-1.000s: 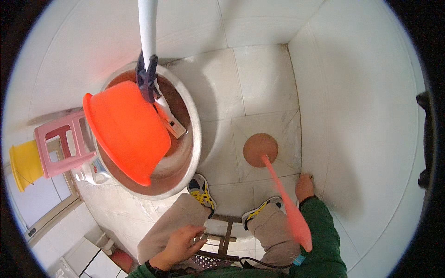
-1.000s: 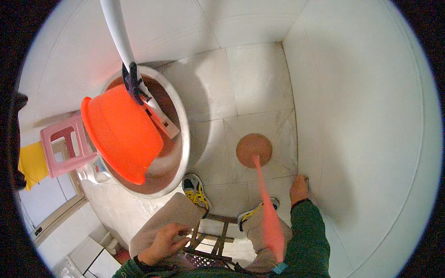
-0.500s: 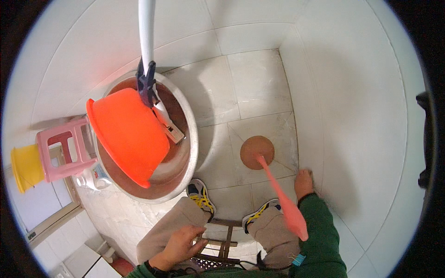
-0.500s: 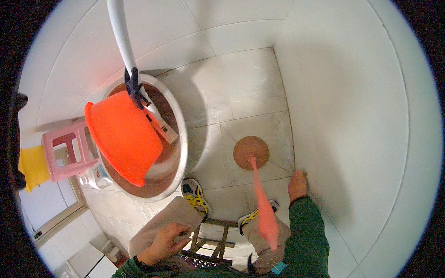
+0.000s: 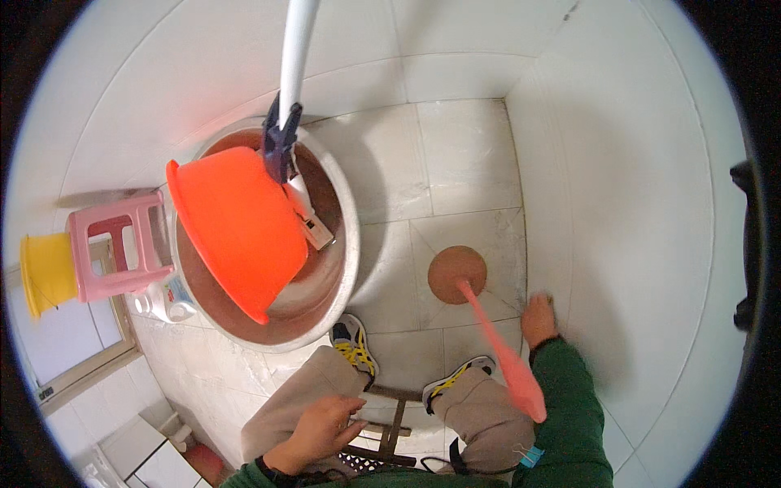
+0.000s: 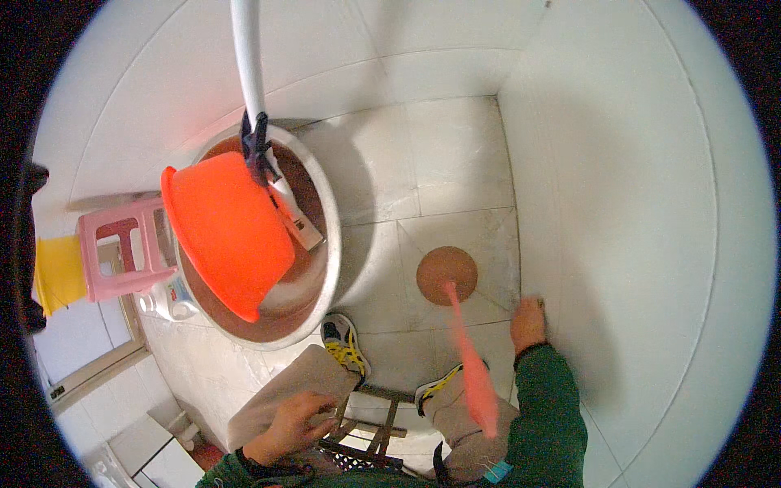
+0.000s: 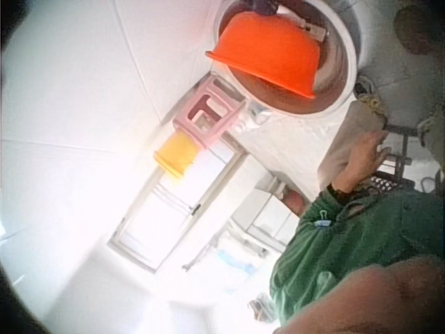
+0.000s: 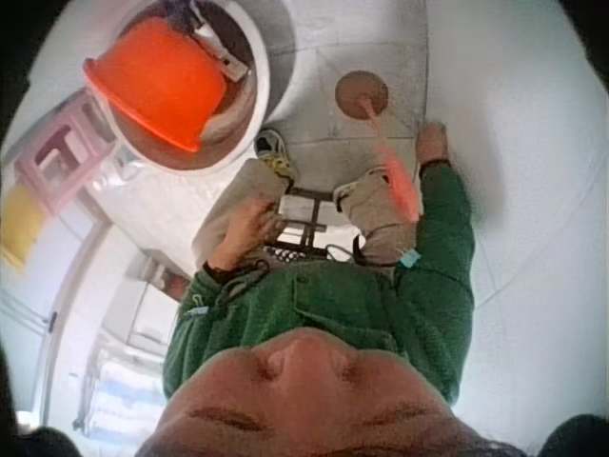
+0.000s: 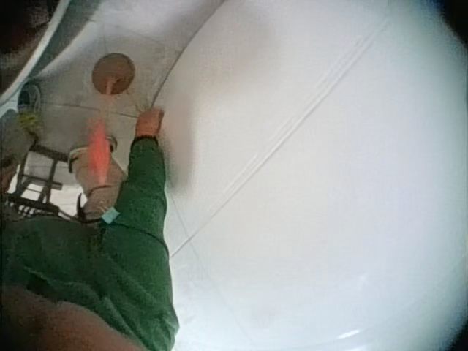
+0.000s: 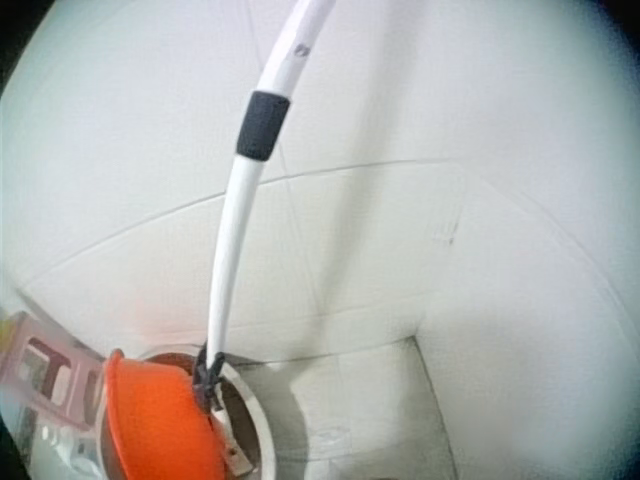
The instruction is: The person wipes the tiled floor and lower wall of a bathroom using a cloth. They move a small wooden stool to access different areas and continue scrubbing the grout lines and wall base.
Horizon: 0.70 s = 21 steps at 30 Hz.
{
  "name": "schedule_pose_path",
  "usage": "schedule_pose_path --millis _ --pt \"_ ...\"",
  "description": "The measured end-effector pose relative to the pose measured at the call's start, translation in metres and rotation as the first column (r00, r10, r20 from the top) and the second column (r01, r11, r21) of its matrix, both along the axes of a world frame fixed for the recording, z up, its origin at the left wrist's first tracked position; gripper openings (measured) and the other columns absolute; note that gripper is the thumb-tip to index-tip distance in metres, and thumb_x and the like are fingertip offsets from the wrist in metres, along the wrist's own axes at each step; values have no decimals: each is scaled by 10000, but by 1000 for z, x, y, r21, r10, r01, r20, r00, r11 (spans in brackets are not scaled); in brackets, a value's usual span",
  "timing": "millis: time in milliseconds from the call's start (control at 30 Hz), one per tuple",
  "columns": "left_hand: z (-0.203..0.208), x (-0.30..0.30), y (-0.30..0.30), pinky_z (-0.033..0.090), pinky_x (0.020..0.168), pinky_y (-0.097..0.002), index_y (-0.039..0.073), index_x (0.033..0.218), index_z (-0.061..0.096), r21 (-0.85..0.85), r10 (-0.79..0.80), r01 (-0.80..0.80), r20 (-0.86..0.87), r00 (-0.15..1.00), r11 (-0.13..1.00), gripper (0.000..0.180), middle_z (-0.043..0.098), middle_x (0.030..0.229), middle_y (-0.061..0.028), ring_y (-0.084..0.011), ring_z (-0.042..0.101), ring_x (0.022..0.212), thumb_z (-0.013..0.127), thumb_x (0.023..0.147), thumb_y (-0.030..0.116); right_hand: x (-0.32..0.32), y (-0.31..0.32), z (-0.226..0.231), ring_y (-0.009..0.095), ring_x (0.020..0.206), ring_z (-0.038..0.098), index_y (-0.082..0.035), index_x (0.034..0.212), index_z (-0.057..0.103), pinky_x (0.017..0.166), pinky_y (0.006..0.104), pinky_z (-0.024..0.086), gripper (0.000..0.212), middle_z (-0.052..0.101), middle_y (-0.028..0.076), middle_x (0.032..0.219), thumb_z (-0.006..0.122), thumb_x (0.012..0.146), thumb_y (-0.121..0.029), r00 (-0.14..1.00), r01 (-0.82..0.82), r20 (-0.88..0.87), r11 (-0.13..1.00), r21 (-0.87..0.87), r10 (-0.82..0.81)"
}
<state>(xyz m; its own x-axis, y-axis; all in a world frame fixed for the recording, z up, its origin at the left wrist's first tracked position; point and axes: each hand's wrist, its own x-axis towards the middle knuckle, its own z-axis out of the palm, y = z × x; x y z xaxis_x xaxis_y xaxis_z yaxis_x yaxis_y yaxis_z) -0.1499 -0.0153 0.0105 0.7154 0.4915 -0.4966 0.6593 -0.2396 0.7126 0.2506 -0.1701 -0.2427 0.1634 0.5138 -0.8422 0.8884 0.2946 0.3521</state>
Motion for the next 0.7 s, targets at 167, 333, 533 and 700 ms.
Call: schedule_pose_path --millis 167,333,533,700 --pt "-2 -7 0 499 668 -400 48 1059 599 -14 8 -8 -29 1000 1000 322 604 848 -129 -317 603 770 720 787 169 12 36 11 298 1145 472 -58 1178 614 989 472 318 351 563 134 1190 428 943 -241 999 -27 -26 1000 -7 26" --pt "5 9 7 492 668 -407 56 1077 597 -14 -57 57 13 998 998 332 593 839 -125 -314 598 770 715 796 188 83 148 49 247 1006 494 -96 1020 653 833 414 369 248 566 92 1041 475 901 -220 991 -105 131 758 643 26" --pt "4 19 27 507 716 -394 59 1097 597 -27 -136 135 -22 991 990 334 621 904 -133 -319 620 836 698 820 217 -10 -6 44 261 1156 469 -93 1192 628 952 468 341 357 577 98 1154 454 934 -266 999 17 28 998 65 -19" --pt "-7 12 30 503 775 -399 48 1122 601 -48 -190 189 -30 981 981 366 629 948 -157 -328 624 887 709 795 170 -2 -11 39 267 1115 488 -66 1093 673 965 439 344 317 593 100 1111 458 916 -219 989 148 -56 970 191 -140"
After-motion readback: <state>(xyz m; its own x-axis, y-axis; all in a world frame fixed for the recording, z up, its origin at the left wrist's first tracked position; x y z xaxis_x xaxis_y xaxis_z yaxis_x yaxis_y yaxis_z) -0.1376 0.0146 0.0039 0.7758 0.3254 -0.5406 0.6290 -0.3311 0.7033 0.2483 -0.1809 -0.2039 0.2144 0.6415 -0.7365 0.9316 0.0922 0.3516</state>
